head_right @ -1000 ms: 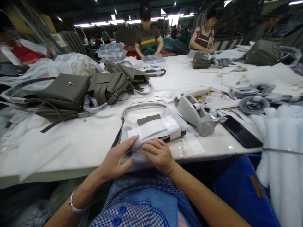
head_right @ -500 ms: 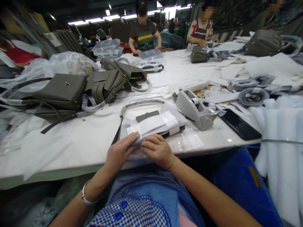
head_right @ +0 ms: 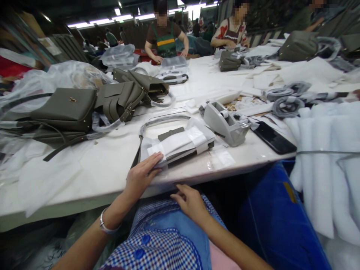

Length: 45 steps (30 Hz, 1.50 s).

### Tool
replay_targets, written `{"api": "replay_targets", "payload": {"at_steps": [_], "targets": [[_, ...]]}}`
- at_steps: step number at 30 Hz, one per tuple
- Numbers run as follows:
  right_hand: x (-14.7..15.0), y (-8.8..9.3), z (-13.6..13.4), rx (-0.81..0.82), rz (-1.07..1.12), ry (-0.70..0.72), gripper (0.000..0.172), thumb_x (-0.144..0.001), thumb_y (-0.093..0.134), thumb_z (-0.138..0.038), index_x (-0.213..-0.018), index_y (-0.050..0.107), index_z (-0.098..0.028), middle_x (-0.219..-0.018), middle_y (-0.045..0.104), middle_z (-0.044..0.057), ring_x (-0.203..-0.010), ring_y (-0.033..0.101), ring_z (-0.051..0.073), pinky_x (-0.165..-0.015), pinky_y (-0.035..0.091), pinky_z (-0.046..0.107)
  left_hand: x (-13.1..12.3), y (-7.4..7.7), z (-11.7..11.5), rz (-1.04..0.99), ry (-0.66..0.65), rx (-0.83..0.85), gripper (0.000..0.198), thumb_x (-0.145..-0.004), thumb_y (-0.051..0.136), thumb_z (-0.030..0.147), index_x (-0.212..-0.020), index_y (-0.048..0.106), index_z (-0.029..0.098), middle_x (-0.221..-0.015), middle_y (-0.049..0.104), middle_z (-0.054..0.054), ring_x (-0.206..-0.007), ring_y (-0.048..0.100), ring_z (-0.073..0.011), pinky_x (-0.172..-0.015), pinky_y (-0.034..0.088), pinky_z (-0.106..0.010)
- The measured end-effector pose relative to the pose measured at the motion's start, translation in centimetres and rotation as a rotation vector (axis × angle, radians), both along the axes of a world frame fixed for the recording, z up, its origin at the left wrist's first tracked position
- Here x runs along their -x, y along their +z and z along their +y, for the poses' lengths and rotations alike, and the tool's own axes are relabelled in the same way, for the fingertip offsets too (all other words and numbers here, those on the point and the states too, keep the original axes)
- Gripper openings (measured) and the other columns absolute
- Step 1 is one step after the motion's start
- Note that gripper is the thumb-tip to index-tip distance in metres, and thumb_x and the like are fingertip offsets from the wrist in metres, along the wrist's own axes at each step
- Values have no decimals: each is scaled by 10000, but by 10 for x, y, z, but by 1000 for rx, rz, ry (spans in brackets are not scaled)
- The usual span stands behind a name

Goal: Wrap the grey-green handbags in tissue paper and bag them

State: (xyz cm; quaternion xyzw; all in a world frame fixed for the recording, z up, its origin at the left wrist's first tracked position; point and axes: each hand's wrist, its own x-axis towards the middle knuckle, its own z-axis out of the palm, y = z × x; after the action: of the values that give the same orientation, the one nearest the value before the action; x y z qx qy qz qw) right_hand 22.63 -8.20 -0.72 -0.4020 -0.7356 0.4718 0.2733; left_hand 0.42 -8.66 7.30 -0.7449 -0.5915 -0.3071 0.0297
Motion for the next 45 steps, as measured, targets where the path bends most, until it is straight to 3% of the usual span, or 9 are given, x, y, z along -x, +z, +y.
{"api": "replay_targets", "payload": {"at_steps": [3, 6, 15, 24, 32, 35, 39, 42, 45], "targets": [[18, -7, -2, 356, 105, -1, 469, -794, 711, -485, -1110, 726, -139, -960, 756, 103, -826, 693, 247, -767, 551, 356, 1, -1, -1, -5, 1, 17, 587, -864, 688, 143, -1402, 502, 285, -1396, 595, -29, -1287, 557, -209, -1093, 483, -385], [34, -5, 1, 521, 202, 47, 533, -734, 714, -606, -987, 751, -139, -952, 752, 90, -865, 676, 240, -838, 516, 350, 2, -1, -2, -3, 1, 22, 579, -879, 669, 149, -1411, 493, 296, -1408, 584, -28, -1292, 553, -215, -1090, 486, -395], [23, 20, 1, 627, 253, 202, 549, -792, 631, -671, -602, 548, -163, -544, 388, -64, -535, 323, 82, -510, 258, 228, -3, -2, -2, 35, 6, -24, 589, -891, 641, 133, -1434, 464, 275, -1406, 587, -48, -1300, 546, -226, -1088, 491, -415], [-14, 23, -2, 740, 292, 136, 517, -798, 639, -658, -662, 556, -166, -583, 427, -51, -531, 319, 88, -500, 249, 225, -9, -8, -4, 90, 36, -90, 547, -922, 603, 143, -1439, 457, 245, -1401, 589, -71, -1300, 546, -234, -1089, 490, -433], [4, 47, -7, 382, 121, 357, 423, -920, 552, -484, -668, 644, -157, -642, 588, -7, -634, 544, 144, -611, 415, 236, -10, -14, -4, 99, 44, -154, 518, -927, 590, 122, -1423, 476, 218, -1376, 610, -82, -1288, 557, -232, -1072, 502, -427], [-11, 41, -2, 173, 67, 335, 343, -968, 497, -430, -933, 727, -179, -803, 707, 29, -747, 659, 190, -670, 499, 253, -10, -15, -4, 99, 44, -163, 518, -931, 579, 121, -1427, 474, 230, -1370, 615, -75, -1280, 565, -234, -1064, 511, -425], [-36, 24, 10, -428, -13, 64, 436, -998, 413, -192, -1424, 495, -236, -1100, 733, 69, -939, 700, 194, -818, 555, 292, -10, -15, -4, 88, 37, -159, 527, -938, 565, 120, -1441, 458, 238, -1386, 602, -73, -1289, 556, -231, -1075, 501, -428], [-37, 17, 16, -917, -180, 62, 526, -963, 373, -61, -1435, 498, -256, -1294, 664, 86, -1113, 644, 217, -989, 494, 378, -10, -16, -3, 75, 31, -149, 528, -939, 565, 122, -1442, 456, 239, -1393, 596, -71, -1299, 547, -230, -1084, 492, -430], [-24, 15, 20, -1115, -265, 75, 509, -963, 390, -49, -1401, 542, -260, -1379, 612, 76, -1218, 581, 220, -1115, 380, 429, -9, -17, -3, 65, 25, -149, 526, -943, 563, 134, -1444, 453, 246, -1384, 604, -71, -1300, 546, -232, -1081, 493, -433]]}}
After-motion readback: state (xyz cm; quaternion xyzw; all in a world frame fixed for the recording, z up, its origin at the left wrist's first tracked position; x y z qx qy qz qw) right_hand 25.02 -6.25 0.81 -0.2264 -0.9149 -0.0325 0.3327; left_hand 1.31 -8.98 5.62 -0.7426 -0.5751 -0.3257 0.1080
